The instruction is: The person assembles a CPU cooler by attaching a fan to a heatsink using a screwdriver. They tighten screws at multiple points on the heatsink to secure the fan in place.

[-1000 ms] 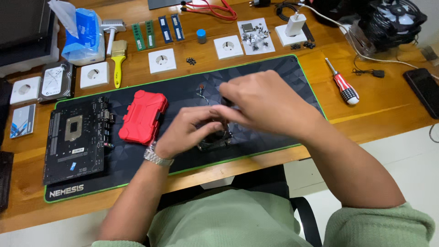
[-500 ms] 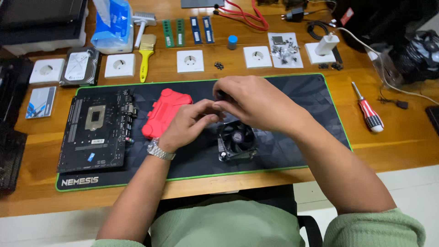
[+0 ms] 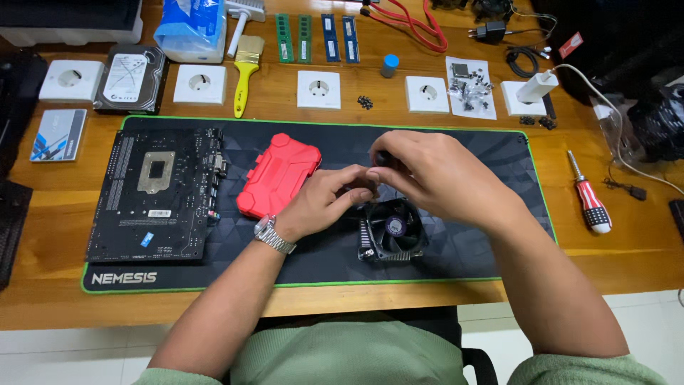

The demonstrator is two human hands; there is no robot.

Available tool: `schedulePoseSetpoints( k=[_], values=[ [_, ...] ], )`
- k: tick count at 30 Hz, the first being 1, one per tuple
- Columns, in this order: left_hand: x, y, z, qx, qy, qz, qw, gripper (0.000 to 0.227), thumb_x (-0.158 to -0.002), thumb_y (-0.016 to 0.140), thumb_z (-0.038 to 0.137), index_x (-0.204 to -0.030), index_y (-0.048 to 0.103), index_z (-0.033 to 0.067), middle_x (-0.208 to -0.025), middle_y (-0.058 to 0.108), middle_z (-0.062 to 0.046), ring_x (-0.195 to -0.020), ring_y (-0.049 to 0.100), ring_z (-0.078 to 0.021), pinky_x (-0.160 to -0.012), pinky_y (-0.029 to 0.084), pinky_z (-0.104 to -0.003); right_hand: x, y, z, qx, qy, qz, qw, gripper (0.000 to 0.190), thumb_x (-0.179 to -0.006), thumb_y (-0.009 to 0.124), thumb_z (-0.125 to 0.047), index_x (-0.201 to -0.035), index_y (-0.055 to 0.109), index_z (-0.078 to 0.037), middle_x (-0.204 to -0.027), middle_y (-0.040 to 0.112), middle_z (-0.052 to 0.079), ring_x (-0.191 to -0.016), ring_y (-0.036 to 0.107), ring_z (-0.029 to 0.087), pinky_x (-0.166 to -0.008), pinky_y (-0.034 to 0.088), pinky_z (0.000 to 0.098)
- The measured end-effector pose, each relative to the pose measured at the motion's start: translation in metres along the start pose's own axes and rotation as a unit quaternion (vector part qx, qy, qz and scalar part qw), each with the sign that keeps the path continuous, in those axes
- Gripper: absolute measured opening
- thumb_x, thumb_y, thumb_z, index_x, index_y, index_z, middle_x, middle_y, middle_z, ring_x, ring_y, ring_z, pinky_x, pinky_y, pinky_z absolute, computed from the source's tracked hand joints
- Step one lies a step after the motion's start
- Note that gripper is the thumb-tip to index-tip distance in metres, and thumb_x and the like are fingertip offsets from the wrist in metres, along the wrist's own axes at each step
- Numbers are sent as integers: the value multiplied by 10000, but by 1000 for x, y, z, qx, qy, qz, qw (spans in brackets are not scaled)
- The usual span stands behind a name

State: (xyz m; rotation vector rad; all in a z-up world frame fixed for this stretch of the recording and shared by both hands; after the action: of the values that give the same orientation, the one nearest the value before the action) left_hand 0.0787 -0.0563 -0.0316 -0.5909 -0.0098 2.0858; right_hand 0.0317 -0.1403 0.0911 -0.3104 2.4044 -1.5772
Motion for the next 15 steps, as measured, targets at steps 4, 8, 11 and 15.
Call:
schedulePoseSetpoints(
  k=[4,8,11,15],
  values=[
    [1,2,-2,9,-4,3,1000,221,-1102,664,154,-1300,722,74,-1035,829,-173,-995,802,-289,-815,646,-446,-1,-2,-3,-10,-3,-4,1000,206,-1079,648,-195,-1191,665,-22,-809,651,125,-771,747,377,-657,600,452],
    [-1,2,0,3,-6,1,1000,219,-1110,650,174,-1301,717,90,-1036,830,-167,-1002,813,-322,-837,648,-451,-2,-4,-2,-7,3,-3,1000,213,-1083,651,-202,-1204,676,-27,-805,660,107,-754,753,340,-662,610,435],
    [-2,2,0,-5,-7,-6,1000,211,-1112,644,172,-1292,717,90,-1029,828,-171,-985,812,-345,-839,644,-465,-3,-2,1,-14,4,-2,1000,225,-1082,656,-209,-1206,677,-22,-806,670,116,-748,752,351,-659,610,442],
    [-4,3,5,-20,-4,-15,1000,203,-1116,629,164,-1274,707,62,-1029,811,-217,-982,804,-408,-816,633,-513,-4,-1,5,-34,-3,-8,999,215,-1070,656,-193,-1191,678,-16,-806,666,124,-757,749,377,-660,599,451]
  ],
)
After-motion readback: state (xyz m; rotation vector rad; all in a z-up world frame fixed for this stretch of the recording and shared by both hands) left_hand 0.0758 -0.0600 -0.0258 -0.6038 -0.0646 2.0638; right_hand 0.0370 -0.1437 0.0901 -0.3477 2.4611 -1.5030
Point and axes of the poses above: each hand's wrist, its own x-axis away from the middle knuckle, its own y-axis out of the palm, z = x × y, the point moved 10 cm from there along -x, towards the middle knuckle
